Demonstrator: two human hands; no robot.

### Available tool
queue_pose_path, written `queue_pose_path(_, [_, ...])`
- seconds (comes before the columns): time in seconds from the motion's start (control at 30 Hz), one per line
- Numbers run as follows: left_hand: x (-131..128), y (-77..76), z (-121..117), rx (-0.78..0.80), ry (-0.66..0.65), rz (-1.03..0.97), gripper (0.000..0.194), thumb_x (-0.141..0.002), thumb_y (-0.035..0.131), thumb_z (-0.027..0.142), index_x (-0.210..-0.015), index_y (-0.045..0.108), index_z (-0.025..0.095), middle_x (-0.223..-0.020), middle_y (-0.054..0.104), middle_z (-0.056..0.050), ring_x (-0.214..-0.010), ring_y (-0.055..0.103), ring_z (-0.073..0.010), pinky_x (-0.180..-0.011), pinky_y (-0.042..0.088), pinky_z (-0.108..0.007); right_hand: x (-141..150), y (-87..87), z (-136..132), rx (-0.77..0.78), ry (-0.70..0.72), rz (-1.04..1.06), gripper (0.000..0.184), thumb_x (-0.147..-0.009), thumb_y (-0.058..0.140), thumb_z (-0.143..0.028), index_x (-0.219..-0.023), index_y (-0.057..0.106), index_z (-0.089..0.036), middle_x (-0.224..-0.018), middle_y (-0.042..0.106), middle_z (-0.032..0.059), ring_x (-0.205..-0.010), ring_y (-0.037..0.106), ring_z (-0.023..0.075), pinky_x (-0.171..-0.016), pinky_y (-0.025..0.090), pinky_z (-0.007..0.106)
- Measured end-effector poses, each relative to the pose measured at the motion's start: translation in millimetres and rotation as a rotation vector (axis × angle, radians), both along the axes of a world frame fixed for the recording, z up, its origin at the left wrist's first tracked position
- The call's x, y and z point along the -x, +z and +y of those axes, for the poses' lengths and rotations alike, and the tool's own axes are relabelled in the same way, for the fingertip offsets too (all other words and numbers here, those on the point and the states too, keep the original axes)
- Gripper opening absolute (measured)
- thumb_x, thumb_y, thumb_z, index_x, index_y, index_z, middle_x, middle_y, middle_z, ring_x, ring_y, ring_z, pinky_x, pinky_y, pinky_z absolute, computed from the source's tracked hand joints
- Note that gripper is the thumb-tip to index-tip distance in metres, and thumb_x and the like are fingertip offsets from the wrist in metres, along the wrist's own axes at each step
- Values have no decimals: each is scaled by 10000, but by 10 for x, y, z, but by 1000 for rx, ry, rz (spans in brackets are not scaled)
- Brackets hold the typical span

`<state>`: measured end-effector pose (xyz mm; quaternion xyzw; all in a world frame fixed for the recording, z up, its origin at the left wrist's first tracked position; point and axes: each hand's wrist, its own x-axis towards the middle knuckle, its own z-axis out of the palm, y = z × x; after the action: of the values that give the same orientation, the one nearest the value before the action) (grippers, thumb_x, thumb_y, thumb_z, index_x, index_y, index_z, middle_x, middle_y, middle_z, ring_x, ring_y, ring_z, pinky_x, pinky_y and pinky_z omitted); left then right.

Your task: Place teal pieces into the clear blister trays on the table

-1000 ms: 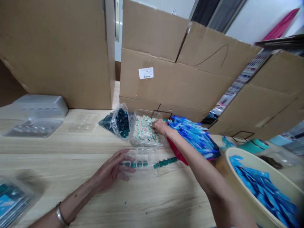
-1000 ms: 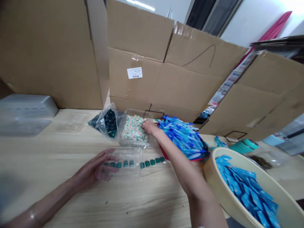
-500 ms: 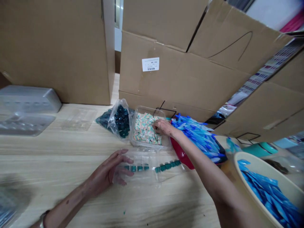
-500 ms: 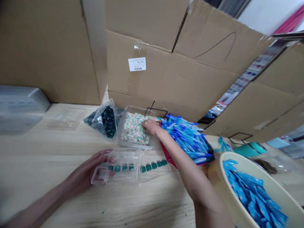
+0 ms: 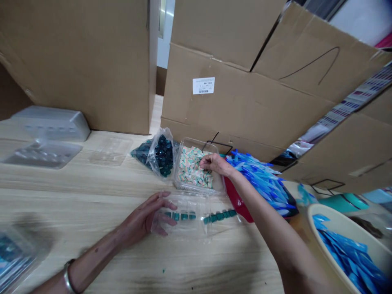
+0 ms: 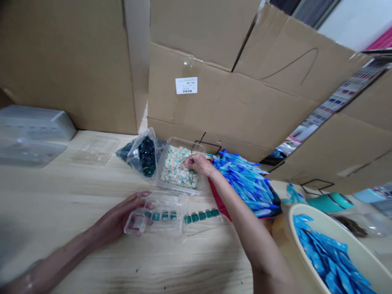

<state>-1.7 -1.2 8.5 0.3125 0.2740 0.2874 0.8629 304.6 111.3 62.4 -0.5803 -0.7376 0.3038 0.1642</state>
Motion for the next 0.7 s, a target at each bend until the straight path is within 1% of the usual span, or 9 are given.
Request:
queue_pose_path(0.07, [2,10,-3,0,1,-1,359,-855,486,334,-1199,430,251,-1107,551,-99,-830,651,-276,-507,549,-329,57,-30,23,50,-38,25,100,-688,603,-204,-705,645,-115,-577,605,-2,-509,517,91,-500,402,187])
queue_pose_path(0.13, [3,22,-6,3,-5,1,352,-855,485,335,-1193,433,251,-1103,553,-95,-832,650,-273,-508,547,-325,116,-67,38,62,-80,-52,77,-680,614,-181,-715,652,-124,-582,622,-4,-500,532,90,-489,405,181])
queue_pose_path(0.23, [3,31,-10,6,-9,4,360,-852,491,338,-1197,429,254,-1104,553,-91,-825,652,-269,-513,546,-325,192,-104,31,12,-121,-224,78,-637,655,-145,-714,666,-143,-622,650,-5,-537,562,97,-501,399,174])
queue_pose_path(0.3, [2,25,-12,5,-6,0,370,-850,495,341,-1203,424,257,-1108,552,-91,-824,652,-268,-521,546,-328,228,-104,5,-26,-129,-283,93,-604,674,-121,-691,670,-152,-649,656,-5,-582,567,104,-529,390,176])
queue_pose_path(0.37, [0,11,-10,5,-7,-7,369,-848,497,345,-1198,428,255,-1113,551,-94,-825,652,-268,-522,544,-325,253,-87,-31,-65,-117,-327,94,-600,667,-108,-677,669,-160,-658,651,-7,-612,557,105,-554,377,179])
queue_pose_path(0.43, [1,-3,-6,5,-12,-16,365,-846,499,350,-1192,435,250,-1116,550,-98,-825,652,-268,-517,542,-319,263,-69,-69,-114,-75,-379,88,-613,650,-105,-676,664,-163,-656,642,-13,-619,544,102,-561,364,179])
queue_pose_path(0.53, [3,-13,-3,3,-23,-24,378,-846,497,355,-1204,429,253,-1121,548,-104,-837,651,-276,-518,543,-324,246,-68,-119,-132,2,-374,51,-631,638,-124,-668,649,-158,-646,628,-23,-597,527,92,-548,352,175])
queue_pose_path(0.6, [4,-10,-5,1,-23,-27,386,-846,498,348,-1214,424,257,-1120,549,-106,-838,652,-277,-523,544,-331,224,-90,-148,-135,-16,-318,30,-645,639,-151,-675,642,-151,-636,619,-23,-582,519,92,-541,350,177])
queue_pose_path(0.7, [2,-1,-11,-3,-14,-35,376,-849,498,334,-1211,430,258,-1111,556,-105,-820,656,-268,-526,539,-327,214,-126,-184,-196,-27,-270,45,-687,602,-166,-713,635,-151,-637,609,-13,-592,510,102,-556,350,190])
